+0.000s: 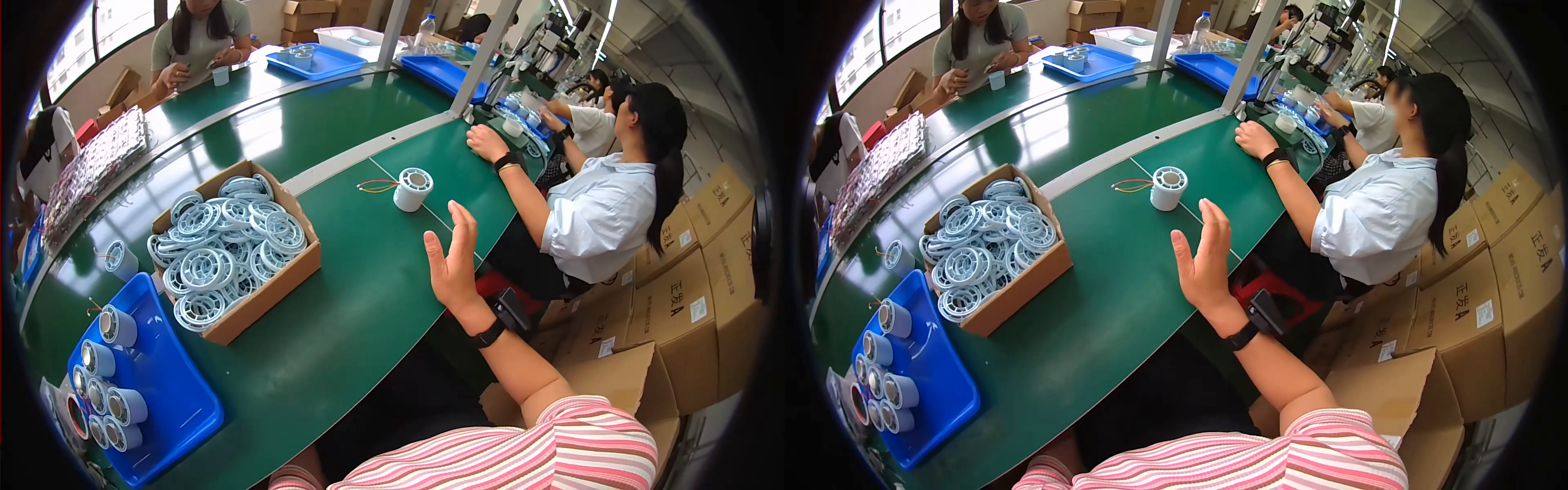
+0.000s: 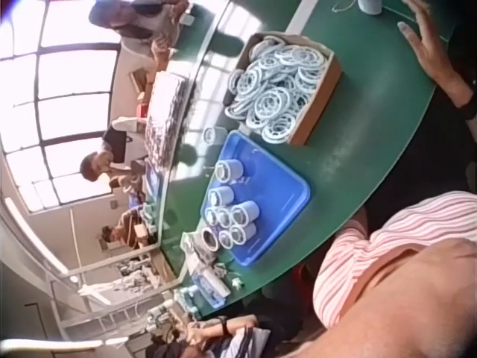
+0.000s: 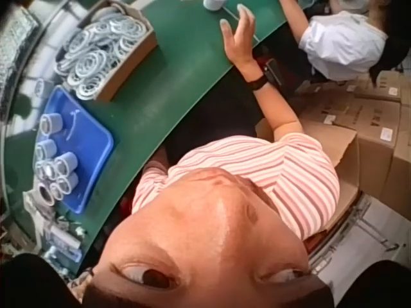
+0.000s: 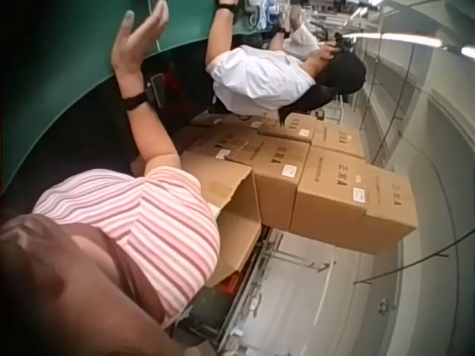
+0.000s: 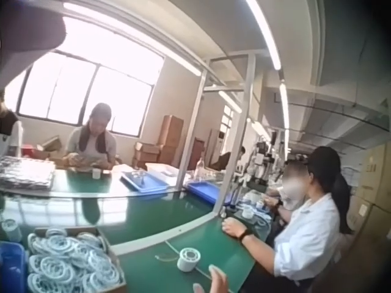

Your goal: Assembling electronic components by manually placing small parts into circular plastic housings at a factory workbench.

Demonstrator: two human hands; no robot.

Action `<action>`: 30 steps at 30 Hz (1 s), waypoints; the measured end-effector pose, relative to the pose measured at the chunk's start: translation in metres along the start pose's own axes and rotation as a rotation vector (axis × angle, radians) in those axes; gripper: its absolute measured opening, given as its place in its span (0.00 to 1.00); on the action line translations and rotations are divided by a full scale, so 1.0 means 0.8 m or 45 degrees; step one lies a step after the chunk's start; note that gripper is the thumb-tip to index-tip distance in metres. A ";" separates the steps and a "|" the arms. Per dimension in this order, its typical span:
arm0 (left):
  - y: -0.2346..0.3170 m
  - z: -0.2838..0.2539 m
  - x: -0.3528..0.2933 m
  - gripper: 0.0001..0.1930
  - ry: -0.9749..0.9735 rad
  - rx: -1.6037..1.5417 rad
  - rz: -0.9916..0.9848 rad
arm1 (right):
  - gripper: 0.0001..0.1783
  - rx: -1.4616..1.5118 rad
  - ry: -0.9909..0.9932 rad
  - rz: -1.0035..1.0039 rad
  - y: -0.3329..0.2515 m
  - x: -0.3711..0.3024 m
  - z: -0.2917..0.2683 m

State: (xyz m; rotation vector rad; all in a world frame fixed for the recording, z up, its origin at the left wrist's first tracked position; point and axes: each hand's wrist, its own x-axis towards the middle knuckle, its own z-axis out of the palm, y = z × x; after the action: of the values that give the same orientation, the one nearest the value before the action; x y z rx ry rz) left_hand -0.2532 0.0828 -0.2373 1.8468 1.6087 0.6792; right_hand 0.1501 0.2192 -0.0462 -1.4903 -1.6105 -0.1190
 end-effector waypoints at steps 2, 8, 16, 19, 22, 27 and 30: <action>-0.018 -0.006 -0.003 0.16 -0.024 -0.021 0.003 | 0.36 -0.019 0.033 0.020 0.004 0.002 0.009; -0.051 -0.030 -0.005 0.16 -0.055 -0.055 0.010 | 0.36 -0.101 0.032 0.037 0.000 0.001 0.017; -0.030 -0.069 0.023 0.16 -0.074 -0.044 0.023 | 0.39 -0.202 -0.019 0.070 -0.007 0.005 0.012; -0.013 -0.086 0.040 0.16 -0.089 -0.019 0.033 | 0.42 -0.165 -0.031 0.103 -0.007 0.014 0.004; 0.002 -0.100 0.057 0.16 -0.113 0.011 0.058 | 0.42 -0.168 -0.013 0.111 -0.007 0.021 0.001; 0.033 -0.103 0.088 0.17 -0.136 0.021 0.126 | 0.42 -0.108 -0.024 0.118 -0.004 0.025 -0.001; 0.049 -0.099 0.094 0.17 -0.129 0.015 0.144 | 0.41 -0.112 -0.037 0.110 -0.003 0.028 -0.009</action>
State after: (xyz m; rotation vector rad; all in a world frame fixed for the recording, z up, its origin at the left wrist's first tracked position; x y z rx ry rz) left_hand -0.2723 0.1619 -0.1541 1.9607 1.4558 0.6150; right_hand 0.1550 0.2307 -0.0262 -1.6334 -1.5787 -0.1216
